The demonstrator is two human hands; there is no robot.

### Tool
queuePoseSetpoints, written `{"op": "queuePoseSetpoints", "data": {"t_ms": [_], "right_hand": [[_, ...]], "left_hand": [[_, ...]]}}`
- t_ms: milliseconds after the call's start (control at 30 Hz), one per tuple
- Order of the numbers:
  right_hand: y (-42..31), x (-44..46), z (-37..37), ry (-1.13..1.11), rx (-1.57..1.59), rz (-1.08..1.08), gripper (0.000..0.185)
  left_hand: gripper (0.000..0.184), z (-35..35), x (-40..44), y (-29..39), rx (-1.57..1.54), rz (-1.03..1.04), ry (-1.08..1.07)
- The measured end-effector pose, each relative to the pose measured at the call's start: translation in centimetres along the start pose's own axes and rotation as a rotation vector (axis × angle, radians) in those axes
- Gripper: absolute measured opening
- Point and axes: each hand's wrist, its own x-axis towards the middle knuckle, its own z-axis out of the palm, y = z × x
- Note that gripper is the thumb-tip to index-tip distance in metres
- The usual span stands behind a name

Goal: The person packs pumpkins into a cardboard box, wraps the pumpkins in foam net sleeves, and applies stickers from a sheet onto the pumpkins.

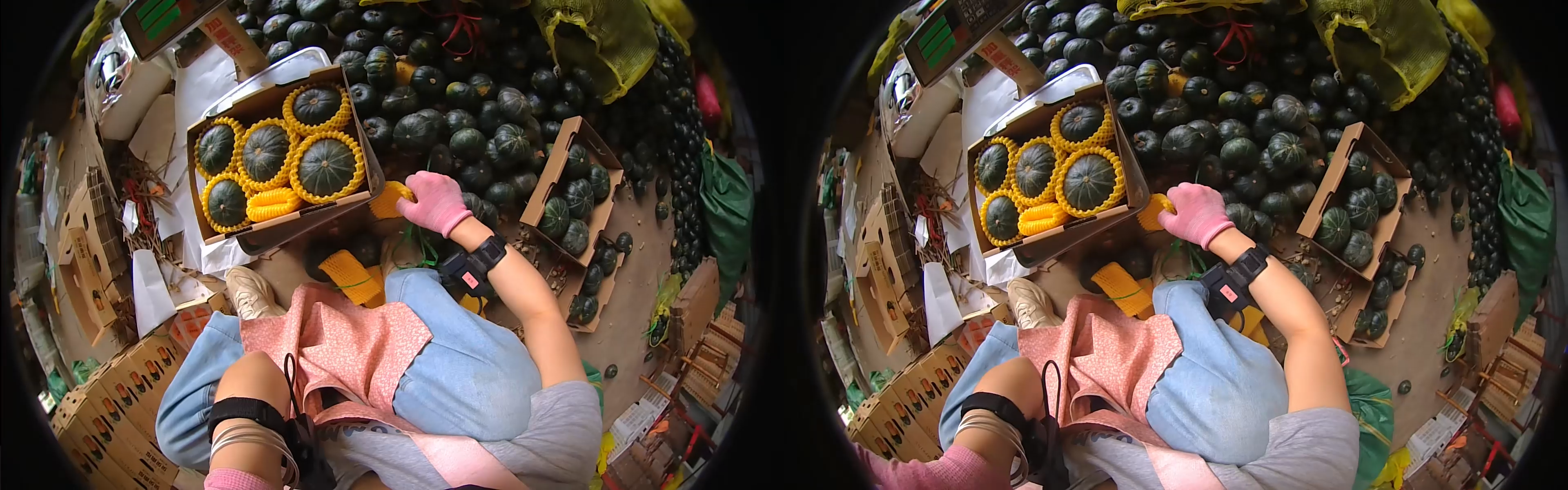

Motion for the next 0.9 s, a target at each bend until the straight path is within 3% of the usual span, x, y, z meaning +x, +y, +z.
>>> {"op": "queuePoseSetpoints", "data": {"t_ms": [167, 233, 267, 300, 333, 367, 467, 533, 667, 767, 900], "right_hand": [[0.6, -0.1, -1.0, -0.032, 0.005, -0.007, 0.029], [1.1, 0.0, -1.4, 0.002, 0.060, 0.012, 0.028], [1.4, 0.0, -1.3, 0.050, 0.101, 0.038, 0.029], [1.5, 0.2, -1.9, 0.071, 0.156, 0.054, 0.030], [1.4, 0.0, -2.6, 0.078, 0.210, 0.069, 0.031], [1.2, -0.2, -3.2, 0.152, 0.254, 0.058, 0.030], [0.7, -1.1, -5.1, 0.305, 0.510, 0.106, 0.029], [1.0, -1.7, -5.6, 0.361, 0.735, 0.055, 0.026], [-0.7, -1.5, -6.6, 0.372, 1.059, -0.022, 0.019], [-1.6, -0.6, -5.7, 0.415, 0.929, -0.082, 0.025], [-3.1, -1.1, -6.4, 0.474, 0.762, -0.200, 0.022]], "left_hand": [[0.047, -2.6, -1.6, -1.0, 0.043, -0.062, -0.011], [0.050, -5.8, -5.6, -2.6, 0.137, -0.241, -0.142], [0.052, -6.8, -8.4, -4.0, 0.264, -0.384, -0.325], [0.054, -6.4, -10.9, -5.8, 0.445, -0.588, -0.646], [0.052, -4.1, -12.6, -8.0, 0.808, -0.655, -1.102], [0.048, -4.9, -16.4, -9.4, 0.873, -0.692, -1.309], [0.025, -6.0, -22.5, -10.3, 0.941, -0.611, -1.338], [0.023, -5.9, -23.2, -10.4, 0.927, -0.470, -1.322], [0.020, -6.0, -24.0, -10.9, 0.780, -0.525, -1.217], [0.019, -5.7, -23.7, -10.5, 0.703, -0.560, -1.168], [0.033, -4.3, -22.7, -8.3, 0.643, -0.656, -1.140]]}}
